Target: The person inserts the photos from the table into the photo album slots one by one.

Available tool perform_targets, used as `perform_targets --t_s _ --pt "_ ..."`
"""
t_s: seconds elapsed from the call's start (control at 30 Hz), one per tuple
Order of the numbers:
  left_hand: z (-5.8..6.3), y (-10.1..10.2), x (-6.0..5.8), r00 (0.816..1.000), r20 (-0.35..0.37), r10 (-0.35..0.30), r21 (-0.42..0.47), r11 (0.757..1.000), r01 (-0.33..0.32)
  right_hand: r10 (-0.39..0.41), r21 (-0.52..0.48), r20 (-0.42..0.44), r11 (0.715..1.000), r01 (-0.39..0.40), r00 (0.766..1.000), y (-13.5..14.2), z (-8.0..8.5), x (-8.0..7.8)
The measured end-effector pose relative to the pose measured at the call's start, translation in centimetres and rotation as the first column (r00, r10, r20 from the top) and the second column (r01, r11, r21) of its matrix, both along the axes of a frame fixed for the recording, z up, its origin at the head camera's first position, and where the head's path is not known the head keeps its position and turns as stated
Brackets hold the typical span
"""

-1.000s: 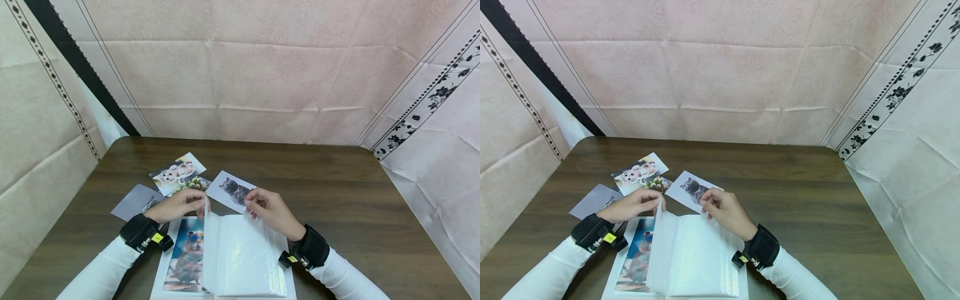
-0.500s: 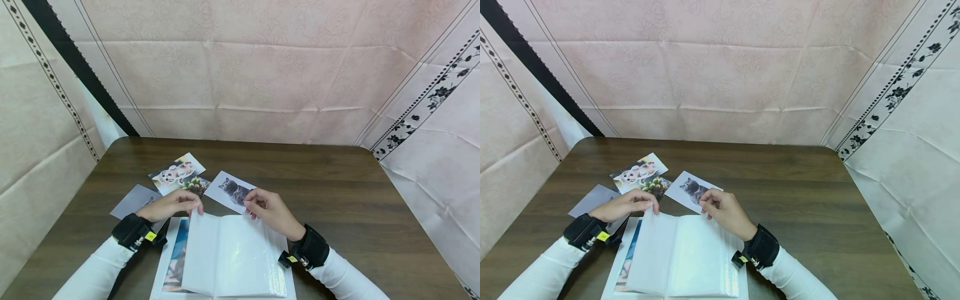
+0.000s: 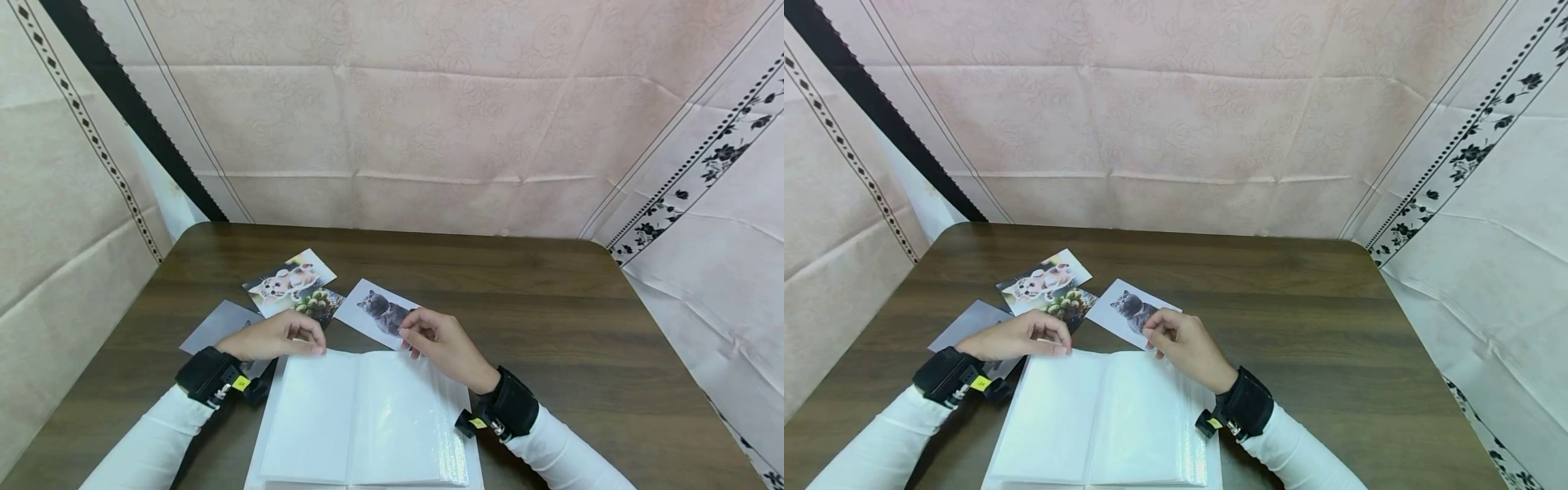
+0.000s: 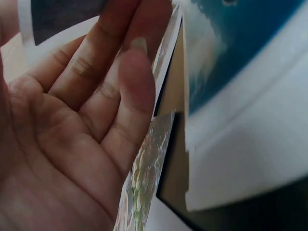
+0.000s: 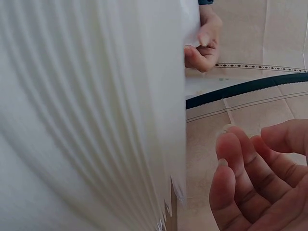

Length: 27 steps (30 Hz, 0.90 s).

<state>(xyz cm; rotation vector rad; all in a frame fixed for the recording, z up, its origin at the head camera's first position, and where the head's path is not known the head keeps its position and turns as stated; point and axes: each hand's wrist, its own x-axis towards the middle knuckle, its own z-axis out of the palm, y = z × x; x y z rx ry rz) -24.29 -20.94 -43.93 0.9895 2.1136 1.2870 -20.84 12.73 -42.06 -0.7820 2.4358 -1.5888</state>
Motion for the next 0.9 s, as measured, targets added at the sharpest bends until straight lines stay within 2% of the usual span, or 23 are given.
perform_targets --t_s 0.13,0.37,0.63,0.73,0.9 --pt "-0.16 -0.22 0.15 1.0 -0.02 -0.002 -0.025 1.0 0.002 -0.002 0.013 0.007 1.0 0.002 1.0 -0.04 -0.03 -0.01" --pt "-0.27 -0.29 0.49 0.999 -0.04 0.036 -0.114 0.993 -0.04 0.002 0.023 0.035 1.0 -0.002 0.999 -0.1 0.05 0.05" --pt "-0.28 -0.11 0.79 0.996 0.002 0.09 -0.19 0.978 -0.088 0.007 0.033 0.057 0.999 -0.009 0.998 -0.08 -0.05 -0.06" --pt "-0.26 -0.07 0.84 0.995 -0.013 0.097 -0.201 0.975 -0.097 0.008 0.046 0.052 0.999 -0.01 0.999 -0.03 -0.18 -0.1" --pt "-0.35 0.13 0.95 0.991 -0.088 0.097 -0.232 0.966 -0.115 0.028 0.06 0.034 0.998 -0.03 0.999 0.14 -0.54 -0.23"
